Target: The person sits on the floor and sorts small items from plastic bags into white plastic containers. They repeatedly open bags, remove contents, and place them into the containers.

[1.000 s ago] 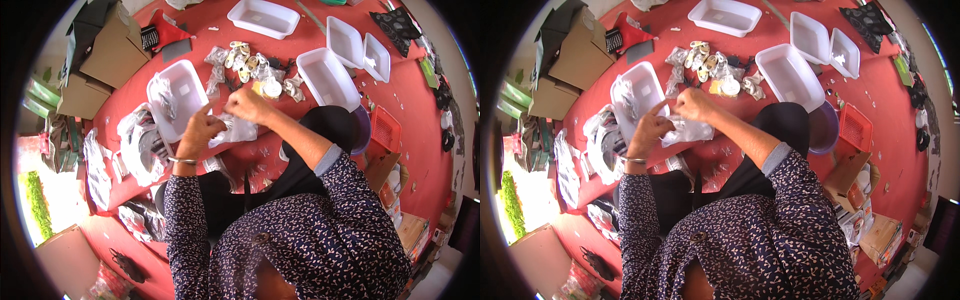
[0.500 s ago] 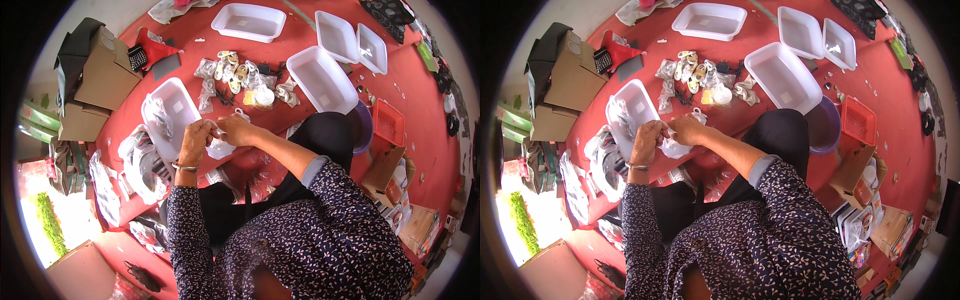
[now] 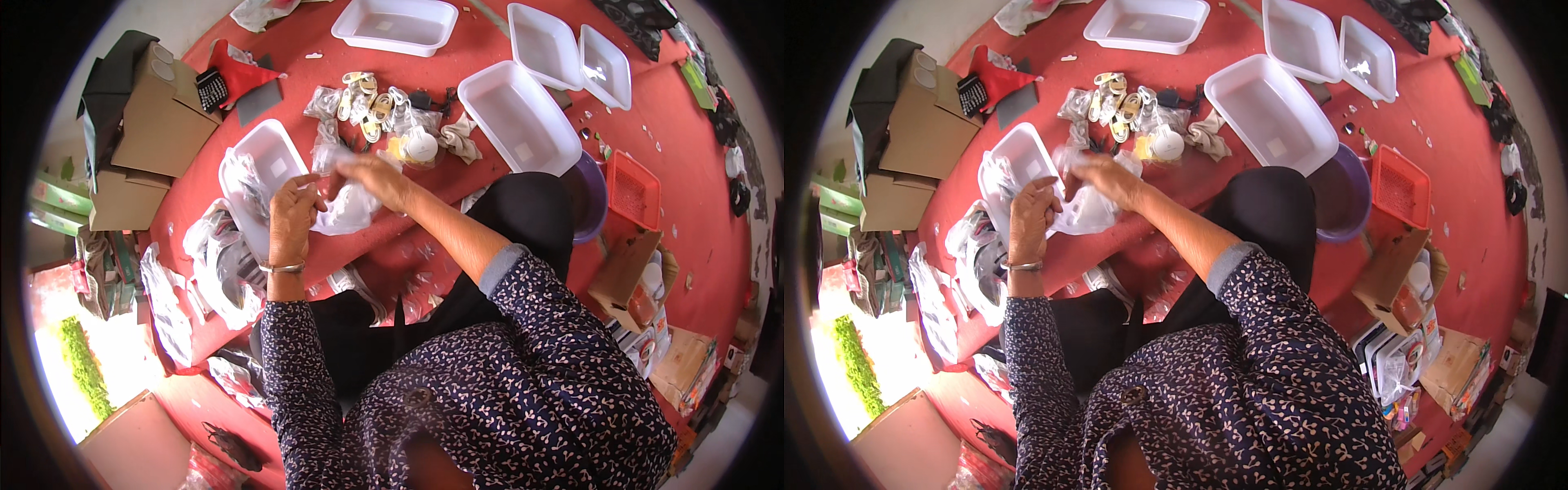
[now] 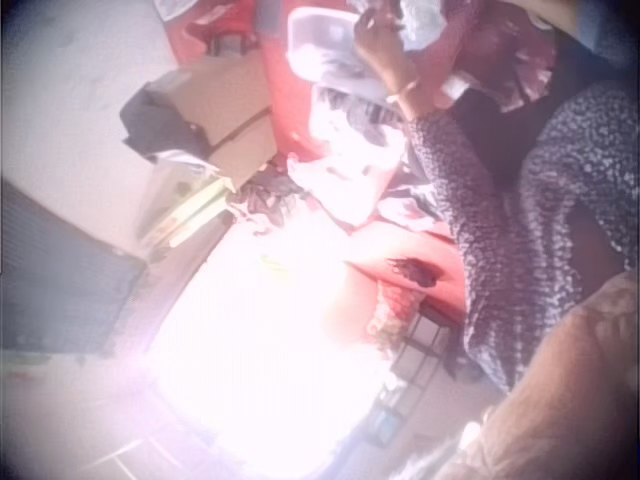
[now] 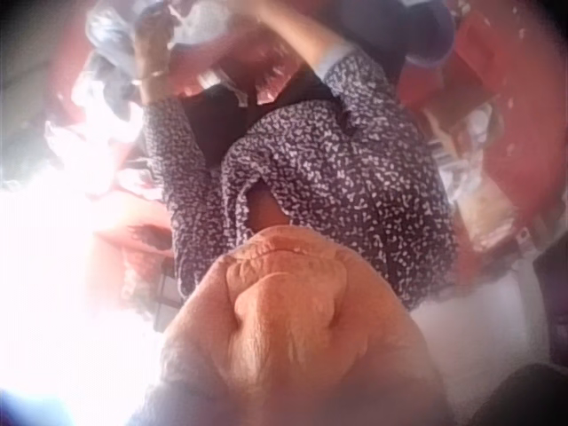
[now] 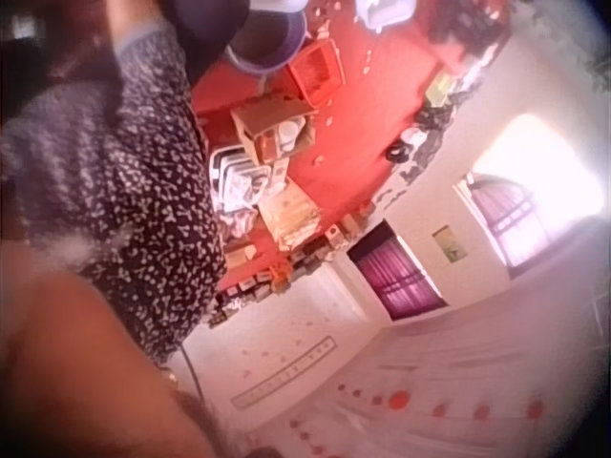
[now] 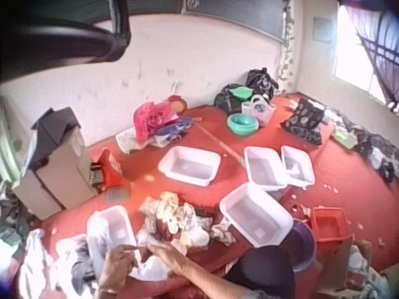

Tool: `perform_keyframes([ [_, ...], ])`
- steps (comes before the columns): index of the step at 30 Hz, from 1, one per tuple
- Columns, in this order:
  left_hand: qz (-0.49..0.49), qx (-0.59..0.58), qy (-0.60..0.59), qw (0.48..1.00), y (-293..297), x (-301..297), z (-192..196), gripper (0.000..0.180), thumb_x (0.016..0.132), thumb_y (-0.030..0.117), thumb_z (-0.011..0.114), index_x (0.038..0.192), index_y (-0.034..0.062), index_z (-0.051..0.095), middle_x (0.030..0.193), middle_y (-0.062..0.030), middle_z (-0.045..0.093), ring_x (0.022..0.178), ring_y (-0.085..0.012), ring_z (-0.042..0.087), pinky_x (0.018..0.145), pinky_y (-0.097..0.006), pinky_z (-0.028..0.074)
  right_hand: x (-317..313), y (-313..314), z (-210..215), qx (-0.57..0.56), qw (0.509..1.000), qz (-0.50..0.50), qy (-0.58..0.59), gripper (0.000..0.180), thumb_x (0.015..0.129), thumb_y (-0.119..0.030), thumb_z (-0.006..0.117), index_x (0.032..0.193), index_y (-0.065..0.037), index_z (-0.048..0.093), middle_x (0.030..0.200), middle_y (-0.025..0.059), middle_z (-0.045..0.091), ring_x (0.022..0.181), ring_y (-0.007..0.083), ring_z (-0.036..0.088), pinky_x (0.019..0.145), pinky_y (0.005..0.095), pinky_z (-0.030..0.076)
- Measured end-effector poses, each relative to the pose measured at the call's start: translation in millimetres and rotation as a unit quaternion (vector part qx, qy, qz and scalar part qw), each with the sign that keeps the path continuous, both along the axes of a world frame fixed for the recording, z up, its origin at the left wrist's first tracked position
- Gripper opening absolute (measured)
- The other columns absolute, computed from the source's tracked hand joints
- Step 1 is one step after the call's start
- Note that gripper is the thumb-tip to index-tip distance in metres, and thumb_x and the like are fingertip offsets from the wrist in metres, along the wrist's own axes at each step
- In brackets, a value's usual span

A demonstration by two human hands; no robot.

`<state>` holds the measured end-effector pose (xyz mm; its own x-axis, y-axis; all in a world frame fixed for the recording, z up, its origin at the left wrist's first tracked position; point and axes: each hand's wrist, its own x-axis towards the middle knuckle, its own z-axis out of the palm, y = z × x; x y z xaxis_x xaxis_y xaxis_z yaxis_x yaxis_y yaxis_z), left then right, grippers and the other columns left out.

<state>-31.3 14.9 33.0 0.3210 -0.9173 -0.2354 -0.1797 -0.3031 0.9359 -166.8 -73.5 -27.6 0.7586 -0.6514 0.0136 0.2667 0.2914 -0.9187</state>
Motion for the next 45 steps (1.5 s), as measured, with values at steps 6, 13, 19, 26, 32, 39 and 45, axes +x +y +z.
perform_keyframes([
  [6,-0.136,-0.026,-0.367,0.920,3.9,-29.8,19.1,0.024,0.077,0.004,0.045,0.099,0.0024,0.054,0.055,-0.0106,0.050,0.050,-0.0198,0.049,0.051,-0.032,0.039,18.4,-21.2,-62.1,-0.267,0.926,-0.136,0.228,0.015,0.073,-0.014,0.049,0.067,-0.006,0.060,0.058,0.0075,0.056,0.054,0.0166,0.054,0.052,0.0315,0.043],
  [13,-0.172,-0.047,-0.311,0.933,-13.0,-31.9,-3.6,0.022,0.077,0.005,0.045,0.097,-0.0019,0.050,0.055,-0.0081,0.051,0.049,-0.0143,0.047,0.052,-0.029,0.039,-2.8,30.1,-14.8,-0.499,0.794,0.068,0.341,0.017,0.068,-0.011,0.051,0.082,-0.003,0.058,0.074,0.0129,0.060,0.067,0.0295,0.060,0.055,0.0390,0.046],
  [19,-0.081,0.027,-0.138,0.987,-23.0,-23.8,-4.8,0.030,0.076,0.006,0.046,0.104,-0.0030,0.044,0.055,-0.0041,0.052,0.049,-0.0078,0.046,0.045,-0.021,0.036,-1.7,13.7,-11.7,-0.274,0.896,0.228,0.266,0.043,0.062,-0.021,0.056,0.100,-0.001,0.054,0.092,0.0183,0.058,0.090,0.0297,0.055,0.076,0.0375,0.042],
  [26,-0.092,-0.076,-0.195,0.973,-21.5,-13.6,-2.6,0.024,0.075,0.009,0.057,0.097,0.0004,0.053,0.059,-0.0044,0.058,0.053,-0.0073,0.054,0.047,-0.022,0.042,19.0,14.9,-50.6,-0.297,0.933,0.157,0.125,0.026,0.082,-0.026,0.044,0.085,-0.008,0.063,0.088,0.0093,0.061,0.086,0.0216,0.056,0.079,0.0339,0.041],
  [32,-0.036,-0.046,-0.234,0.971,-6.9,21.9,-9.8,0.037,0.074,0.009,0.060,0.110,0.0058,0.051,0.094,-0.0101,0.059,0.068,-0.0156,0.059,0.057,-0.027,0.047,7.5,13.9,-13.3,-0.165,0.954,0.139,0.209,0.031,0.082,-0.033,0.044,0.082,-0.010,0.065,0.082,0.0125,0.061,0.082,0.0230,0.057,0.077,0.0330,0.040],
  [39,-0.144,-0.103,-0.453,0.874,3.1,15.1,-59.4,0.007,0.074,0.010,0.052,0.076,0.0046,0.056,0.066,-0.0138,0.057,0.060,-0.0308,0.056,0.054,-0.038,0.045,10.5,5.1,-38.6,-0.490,0.854,0.048,0.167,0.024,0.086,-0.024,0.036,0.091,-0.011,0.056,0.056,0.0132,0.052,0.054,0.0253,0.055,0.052,0.0356,0.041],
  [45,-0.115,0.039,-0.396,0.910,-0.2,4.9,-60.3,0.016,0.076,0.014,0.049,0.067,0.0029,0.054,0.066,-0.0208,0.057,0.067,-0.0375,0.056,0.061,-0.044,0.044,6.2,-3.2,-37.7,-0.323,0.935,-0.038,0.139,0.025,0.085,-0.020,0.043,0.072,-0.006,0.059,0.058,0.0142,0.055,0.057,0.0260,0.056,0.054,0.0372,0.042],
])
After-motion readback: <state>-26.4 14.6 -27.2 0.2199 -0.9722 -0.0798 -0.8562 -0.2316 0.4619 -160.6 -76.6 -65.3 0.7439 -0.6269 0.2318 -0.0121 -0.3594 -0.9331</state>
